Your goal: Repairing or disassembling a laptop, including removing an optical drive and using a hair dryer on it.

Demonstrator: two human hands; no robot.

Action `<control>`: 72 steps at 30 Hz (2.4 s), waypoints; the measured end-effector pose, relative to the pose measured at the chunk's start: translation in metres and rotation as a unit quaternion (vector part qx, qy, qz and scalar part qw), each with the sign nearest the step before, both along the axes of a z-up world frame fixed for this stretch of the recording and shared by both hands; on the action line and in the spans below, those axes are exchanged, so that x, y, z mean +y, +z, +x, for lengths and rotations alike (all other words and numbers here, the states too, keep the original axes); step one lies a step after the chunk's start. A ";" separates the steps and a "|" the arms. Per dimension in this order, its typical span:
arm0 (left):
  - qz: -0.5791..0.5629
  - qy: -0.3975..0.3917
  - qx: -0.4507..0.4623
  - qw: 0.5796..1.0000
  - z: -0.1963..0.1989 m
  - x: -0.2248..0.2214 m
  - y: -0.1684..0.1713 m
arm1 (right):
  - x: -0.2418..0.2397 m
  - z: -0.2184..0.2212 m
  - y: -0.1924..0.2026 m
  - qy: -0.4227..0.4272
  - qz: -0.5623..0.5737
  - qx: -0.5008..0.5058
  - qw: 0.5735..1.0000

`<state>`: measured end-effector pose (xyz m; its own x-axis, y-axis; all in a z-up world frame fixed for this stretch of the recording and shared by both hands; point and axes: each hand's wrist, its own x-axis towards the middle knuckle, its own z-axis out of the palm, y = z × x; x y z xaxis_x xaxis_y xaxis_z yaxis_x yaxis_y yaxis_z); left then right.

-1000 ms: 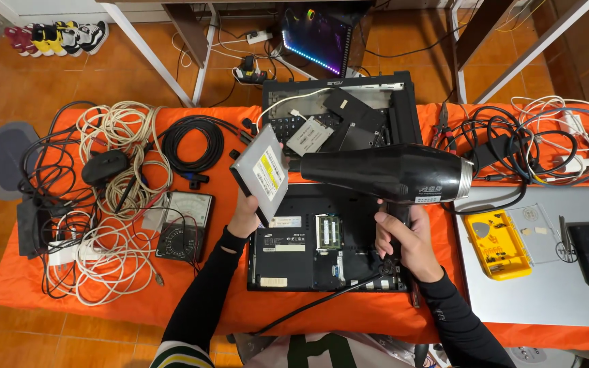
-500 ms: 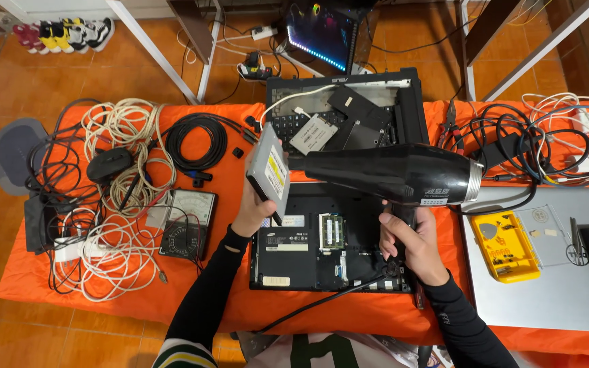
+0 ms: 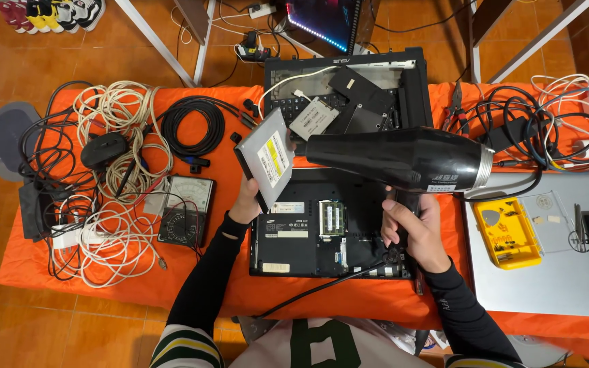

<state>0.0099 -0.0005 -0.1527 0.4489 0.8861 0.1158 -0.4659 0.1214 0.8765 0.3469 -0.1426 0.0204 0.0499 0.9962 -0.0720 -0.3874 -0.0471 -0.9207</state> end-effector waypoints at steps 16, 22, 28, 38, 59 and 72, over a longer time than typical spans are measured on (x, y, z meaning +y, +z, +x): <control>0.031 0.012 0.057 0.998 0.006 -0.003 0.026 | 0.002 0.001 0.002 0.016 0.021 -0.001 1.000; 0.036 0.008 0.053 0.998 0.012 -0.008 0.048 | 0.001 0.002 -0.001 0.016 0.023 0.004 1.000; 0.043 0.012 0.067 0.997 0.011 -0.006 0.039 | 0.000 0.002 0.001 0.015 0.024 0.002 1.000; 0.066 -0.001 0.083 0.994 0.020 -0.009 0.071 | 0.001 0.003 -0.002 0.012 0.037 0.001 0.999; 0.056 0.016 0.136 0.989 0.009 -0.010 0.050 | 0.001 0.003 -0.002 0.002 0.030 -0.005 1.000; 0.063 0.019 0.150 0.987 0.025 -0.013 0.096 | 0.001 0.003 0.001 -0.005 0.023 -0.003 1.000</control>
<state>0.0345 -0.0139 -0.0563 0.4460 0.8902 0.0926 -0.1859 -0.0090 0.9825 0.3499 -0.1414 0.0216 0.0603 0.9978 -0.0257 -0.3814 -0.0008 -0.9244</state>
